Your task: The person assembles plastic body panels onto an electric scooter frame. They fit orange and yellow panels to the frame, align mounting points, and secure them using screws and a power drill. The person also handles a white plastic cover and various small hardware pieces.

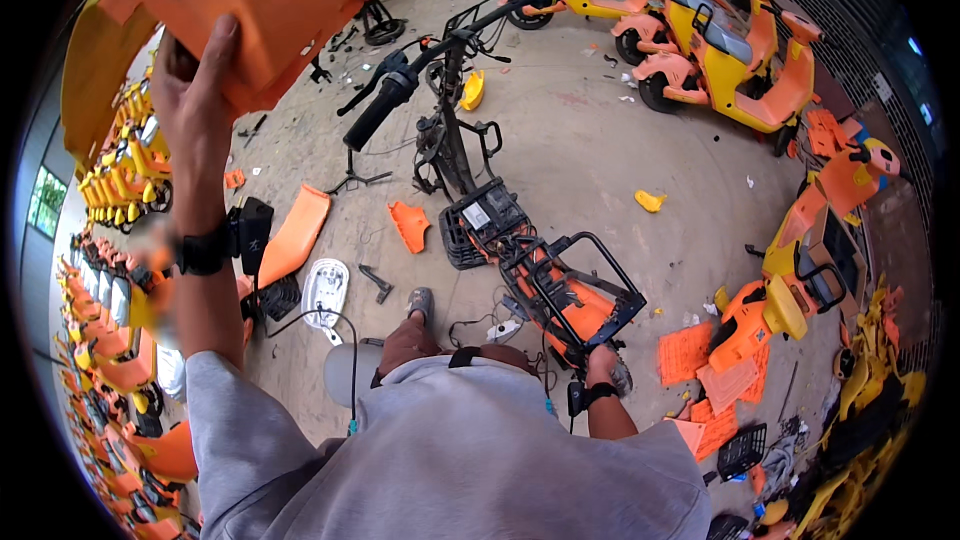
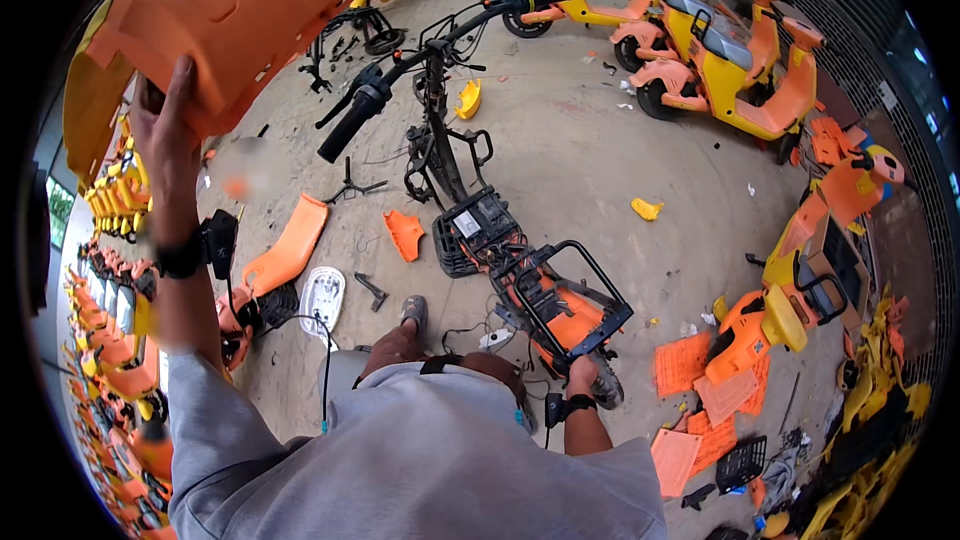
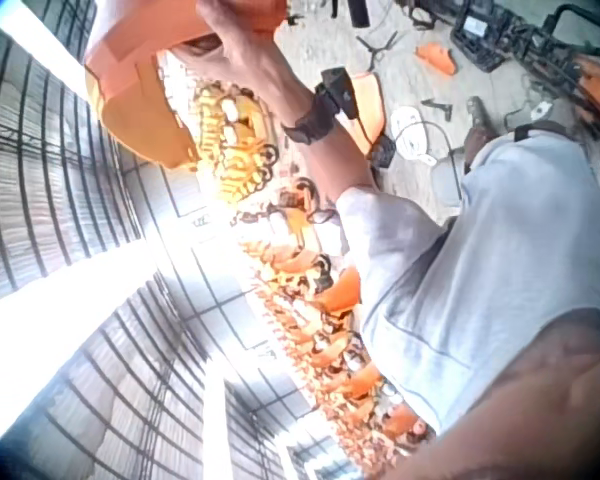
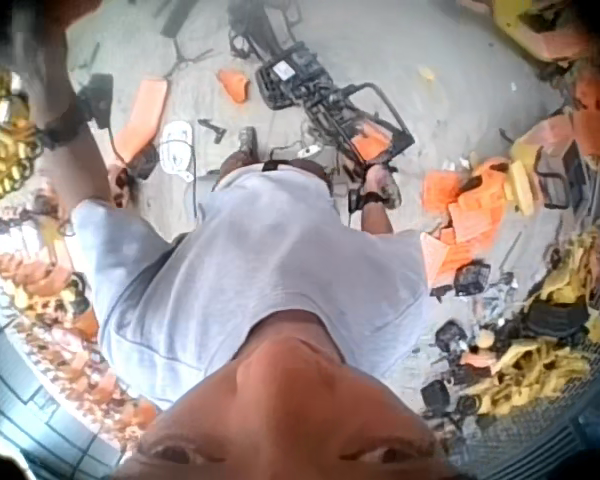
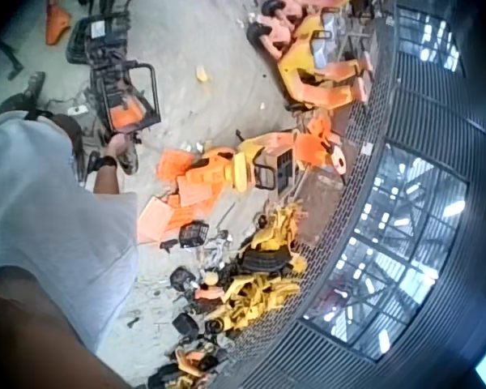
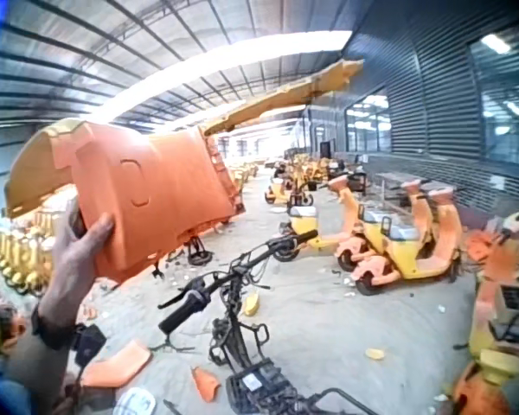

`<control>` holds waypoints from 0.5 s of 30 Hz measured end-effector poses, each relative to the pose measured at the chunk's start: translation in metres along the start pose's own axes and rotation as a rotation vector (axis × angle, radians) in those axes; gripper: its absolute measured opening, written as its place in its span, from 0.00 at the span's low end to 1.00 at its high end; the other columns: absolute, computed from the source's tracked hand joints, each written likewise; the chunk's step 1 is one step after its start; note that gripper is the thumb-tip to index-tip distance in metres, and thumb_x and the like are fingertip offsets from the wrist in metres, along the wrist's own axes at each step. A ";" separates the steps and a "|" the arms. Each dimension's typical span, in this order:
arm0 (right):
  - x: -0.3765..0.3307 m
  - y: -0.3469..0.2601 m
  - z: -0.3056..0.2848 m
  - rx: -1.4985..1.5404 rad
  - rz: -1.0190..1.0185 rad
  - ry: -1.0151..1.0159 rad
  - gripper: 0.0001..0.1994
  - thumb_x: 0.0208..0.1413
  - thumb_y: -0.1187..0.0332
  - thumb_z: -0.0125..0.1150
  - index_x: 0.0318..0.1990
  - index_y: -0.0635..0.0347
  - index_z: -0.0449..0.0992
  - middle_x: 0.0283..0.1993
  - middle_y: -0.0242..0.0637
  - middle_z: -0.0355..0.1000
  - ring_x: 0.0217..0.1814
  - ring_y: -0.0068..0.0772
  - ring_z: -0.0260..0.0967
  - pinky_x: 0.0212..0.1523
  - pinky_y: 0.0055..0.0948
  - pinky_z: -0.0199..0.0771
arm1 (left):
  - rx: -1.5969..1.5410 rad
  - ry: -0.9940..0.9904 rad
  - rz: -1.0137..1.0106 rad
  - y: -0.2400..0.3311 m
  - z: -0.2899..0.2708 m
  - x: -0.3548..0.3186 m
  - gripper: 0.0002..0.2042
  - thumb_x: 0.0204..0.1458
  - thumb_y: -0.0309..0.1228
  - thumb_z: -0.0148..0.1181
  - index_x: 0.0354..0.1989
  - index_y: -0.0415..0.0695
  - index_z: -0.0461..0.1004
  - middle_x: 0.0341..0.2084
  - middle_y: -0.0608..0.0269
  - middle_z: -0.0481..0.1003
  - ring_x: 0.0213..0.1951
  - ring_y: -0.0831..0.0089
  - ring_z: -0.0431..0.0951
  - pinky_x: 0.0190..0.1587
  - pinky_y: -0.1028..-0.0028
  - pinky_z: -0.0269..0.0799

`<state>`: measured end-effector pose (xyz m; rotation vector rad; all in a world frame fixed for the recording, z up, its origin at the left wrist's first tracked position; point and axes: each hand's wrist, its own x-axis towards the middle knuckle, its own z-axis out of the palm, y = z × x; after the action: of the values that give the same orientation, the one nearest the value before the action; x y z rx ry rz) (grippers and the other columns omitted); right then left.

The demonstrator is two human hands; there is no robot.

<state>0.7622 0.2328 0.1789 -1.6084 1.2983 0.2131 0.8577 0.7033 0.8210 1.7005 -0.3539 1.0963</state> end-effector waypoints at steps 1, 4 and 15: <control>-0.027 -0.011 0.013 -0.070 -0.019 0.087 0.22 0.58 0.56 0.49 0.37 0.71 0.77 0.37 0.50 0.77 0.39 0.51 0.74 0.36 0.40 0.71 | 0.034 -0.088 0.033 -0.015 0.009 0.019 0.17 0.56 0.32 0.62 0.48 0.32 0.71 0.39 0.58 0.78 0.39 0.77 0.78 0.45 0.78 0.73; -0.072 -0.017 0.026 -0.164 -0.106 0.299 0.25 0.56 0.51 0.50 0.39 0.69 0.78 0.40 0.61 0.75 0.48 0.61 0.71 0.48 0.49 0.70 | -0.143 -0.316 0.075 -0.053 0.067 0.061 0.19 0.57 0.31 0.60 0.52 0.31 0.68 0.44 0.55 0.76 0.43 0.74 0.78 0.48 0.75 0.74; -0.179 -0.013 0.074 0.370 -0.508 0.417 0.15 0.57 0.65 0.55 0.48 0.63 0.77 0.35 0.37 0.77 0.31 0.29 0.75 0.32 0.29 0.71 | -0.864 -0.884 -0.158 -0.033 0.304 -0.076 0.17 0.57 0.28 0.60 0.51 0.32 0.68 0.41 0.59 0.77 0.40 0.79 0.76 0.45 0.78 0.71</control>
<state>0.7318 0.4008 0.2701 -1.6418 1.0977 -0.6680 0.9895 0.4328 0.7262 1.2708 -1.0470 -0.0457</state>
